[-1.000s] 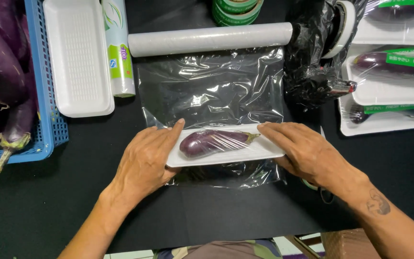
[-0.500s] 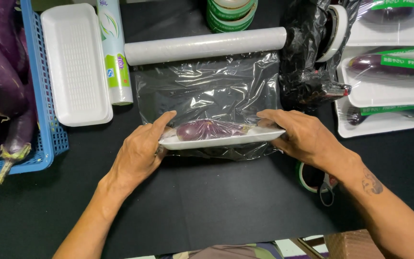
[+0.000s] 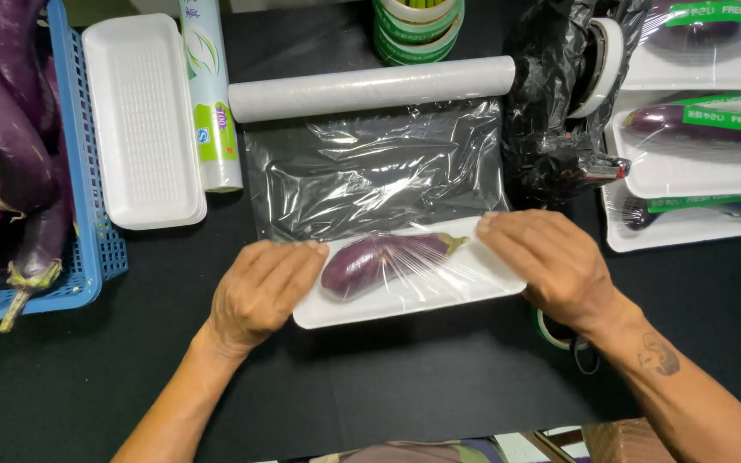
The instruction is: The person places an eggplant onto a white tray and then wraps the tray with plastic film, using shears and tape to secure it.
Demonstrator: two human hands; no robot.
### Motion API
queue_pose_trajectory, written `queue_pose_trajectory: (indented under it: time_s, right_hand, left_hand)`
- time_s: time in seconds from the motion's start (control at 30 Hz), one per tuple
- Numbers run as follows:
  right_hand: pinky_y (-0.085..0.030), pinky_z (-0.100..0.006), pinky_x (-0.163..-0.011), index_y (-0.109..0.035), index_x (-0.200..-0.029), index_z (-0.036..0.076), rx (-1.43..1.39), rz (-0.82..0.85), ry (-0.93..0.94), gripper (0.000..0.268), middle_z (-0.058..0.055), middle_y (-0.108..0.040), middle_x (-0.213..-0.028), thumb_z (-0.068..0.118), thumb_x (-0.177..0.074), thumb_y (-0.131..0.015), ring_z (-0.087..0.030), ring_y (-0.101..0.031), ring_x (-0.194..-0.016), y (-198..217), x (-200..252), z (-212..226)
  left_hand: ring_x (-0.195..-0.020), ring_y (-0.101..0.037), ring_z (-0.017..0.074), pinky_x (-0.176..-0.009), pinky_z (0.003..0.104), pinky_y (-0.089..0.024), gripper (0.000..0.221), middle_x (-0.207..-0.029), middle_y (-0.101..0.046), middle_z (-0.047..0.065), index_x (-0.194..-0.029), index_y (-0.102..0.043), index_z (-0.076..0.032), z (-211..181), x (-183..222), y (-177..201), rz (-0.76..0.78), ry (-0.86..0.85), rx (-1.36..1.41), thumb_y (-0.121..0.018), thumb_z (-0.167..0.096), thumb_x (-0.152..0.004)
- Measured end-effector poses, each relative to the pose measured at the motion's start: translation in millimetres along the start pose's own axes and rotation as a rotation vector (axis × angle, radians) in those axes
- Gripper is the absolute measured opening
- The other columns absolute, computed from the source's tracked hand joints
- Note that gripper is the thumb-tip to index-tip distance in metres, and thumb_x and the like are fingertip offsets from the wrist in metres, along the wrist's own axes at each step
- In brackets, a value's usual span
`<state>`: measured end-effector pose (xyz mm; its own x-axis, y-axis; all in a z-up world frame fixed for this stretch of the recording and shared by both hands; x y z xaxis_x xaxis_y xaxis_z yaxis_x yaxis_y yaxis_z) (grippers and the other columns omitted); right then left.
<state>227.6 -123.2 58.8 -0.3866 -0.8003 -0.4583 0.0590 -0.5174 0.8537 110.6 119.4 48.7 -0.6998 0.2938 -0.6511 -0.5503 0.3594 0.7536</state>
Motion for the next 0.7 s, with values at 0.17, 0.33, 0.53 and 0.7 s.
queue_pose_trajectory:
  time_s: [0.17,0.33,0.53,0.7]
  right_hand:
    - [-0.060,-0.045,-0.088,-0.072,-0.108,0.004,0.102,-0.047,0.157,0.015,-0.015,-0.075,-0.102,0.005,-0.101,-0.059,-0.030,-0.075,-0.095,-1,13,41]
    - [-0.057,-0.046,-0.095,-0.069,-0.114,0.000,0.108,0.057,0.180,0.019,-0.018,-0.073,-0.111,0.003,-0.103,-0.055,-0.031,-0.073,-0.103,-7,25,48]
    - [-0.051,-0.049,-0.101,-0.066,-0.119,0.001,0.065,0.156,0.048,0.026,-0.018,-0.071,-0.122,0.002,-0.101,-0.048,-0.031,-0.071,-0.113,-1,40,59]
    - [-0.054,-0.042,-0.074,-0.067,-0.107,-0.001,-0.022,-0.014,-0.117,0.018,-0.015,-0.071,-0.105,0.008,-0.100,-0.054,-0.030,-0.069,-0.089,3,38,89]
  left_hand:
    - [-0.087,-0.072,0.0220,-0.080,0.035,-0.060,0.021,-0.104,-0.076,0.010,-0.114,-0.075,-0.010,-20,37,-5,0.045,-0.079,-0.058,-0.057,-0.004,-0.103]
    - [-0.098,-0.071,0.0245,-0.087,0.038,-0.059,0.024,-0.115,-0.073,0.015,-0.120,-0.070,-0.007,-26,35,7,0.154,-0.102,-0.051,-0.058,0.003,-0.101]
    - [-0.123,-0.066,0.0321,-0.104,0.046,-0.050,0.037,-0.131,-0.068,0.016,-0.126,-0.067,-0.003,-9,48,31,0.233,0.199,-0.011,-0.051,0.004,-0.094]
    - [-0.122,-0.066,0.0343,-0.103,0.045,-0.050,0.035,-0.125,-0.071,0.016,-0.123,-0.070,0.003,21,4,22,0.105,0.448,0.007,-0.060,0.007,-0.090]
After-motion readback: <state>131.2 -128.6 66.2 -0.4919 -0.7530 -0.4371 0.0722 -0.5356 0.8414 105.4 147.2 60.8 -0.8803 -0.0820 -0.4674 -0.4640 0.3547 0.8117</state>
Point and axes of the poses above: each hand's wrist, its own x-axis away from the middle knuckle, its own y-axis out of the back of the hand, z = x × y, the point moved 8 cm from there along -x, towards the middle knuckle
